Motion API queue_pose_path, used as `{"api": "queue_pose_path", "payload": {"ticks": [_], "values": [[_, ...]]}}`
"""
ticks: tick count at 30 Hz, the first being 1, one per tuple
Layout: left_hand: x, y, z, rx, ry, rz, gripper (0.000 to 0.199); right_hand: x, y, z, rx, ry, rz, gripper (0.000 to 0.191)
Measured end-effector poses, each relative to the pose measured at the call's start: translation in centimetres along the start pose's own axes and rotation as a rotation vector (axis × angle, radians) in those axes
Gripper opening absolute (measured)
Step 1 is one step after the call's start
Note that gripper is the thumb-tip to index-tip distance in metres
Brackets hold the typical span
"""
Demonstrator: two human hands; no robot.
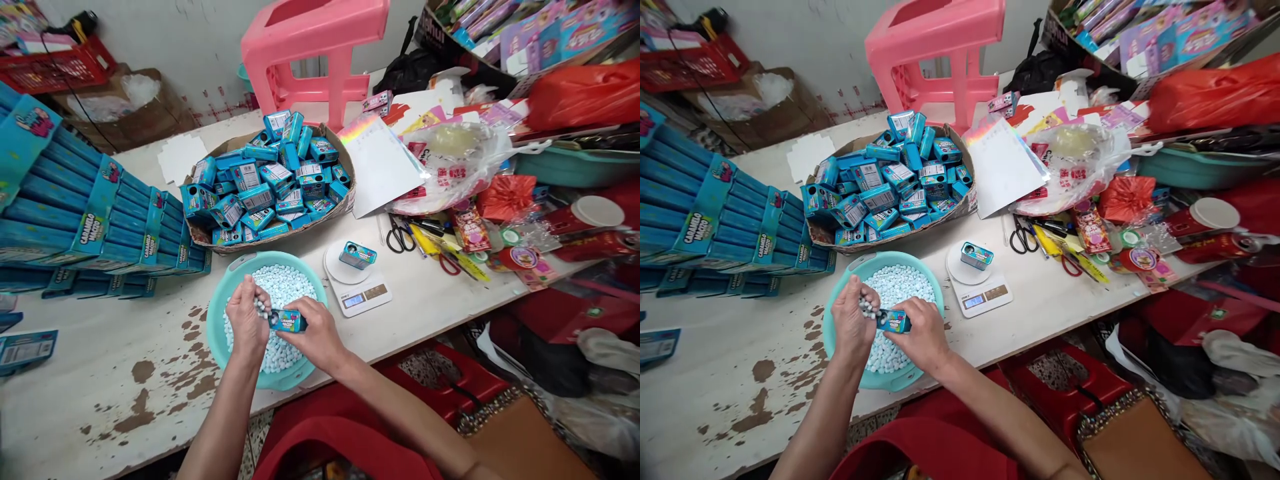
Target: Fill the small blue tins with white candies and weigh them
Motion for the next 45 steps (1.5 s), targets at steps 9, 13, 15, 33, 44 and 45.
{"api": "queue_pose_path", "payload": {"ticks": [9,13,15,33,44,45], "values": [[0.7,1.2,-0.4,-0.064,0.078,0.01,0.036,-0.1,-0.5,0.3,0.022,-0.011,0.077,0.036],[-0.7,0.7,0.1,-0.009,0.076,0.083,0.039,1.0,0.5,0.5,0.018,0.022,0.072,0.033],[-1.1,0.4,0.4,-0.003,0.012,0.023,0.037,1.5,0.5,0.4,0.01,0.041,0.105,0.037],[-10.0,-2.2,1.9,-0.01,-0.628,-0.167,0.031,2.2,-6.1,-2.0,0.099,0.133,0.441,0.039],[-10.0,21.2,3.5,-0.271,-0.215,-0.169,0.046,12.0,-19.1,-9.8,0.48,0.448,0.324,0.034],[-10.3,22.0,3.8,-0.259,-0.183,-0.158,0.046,13.0,-20.0,-10.6,0.52,0.486,0.308,0.035]]}}
Point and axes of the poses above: each hand's wrist, its own z-axis towards the middle knuckle, its own y-axis out of the palm, x = y × z, the point moved 10 cm from there along z, towards the middle knuckle, and after that the axes turned 1 degree about y, right-handed, at the moved point
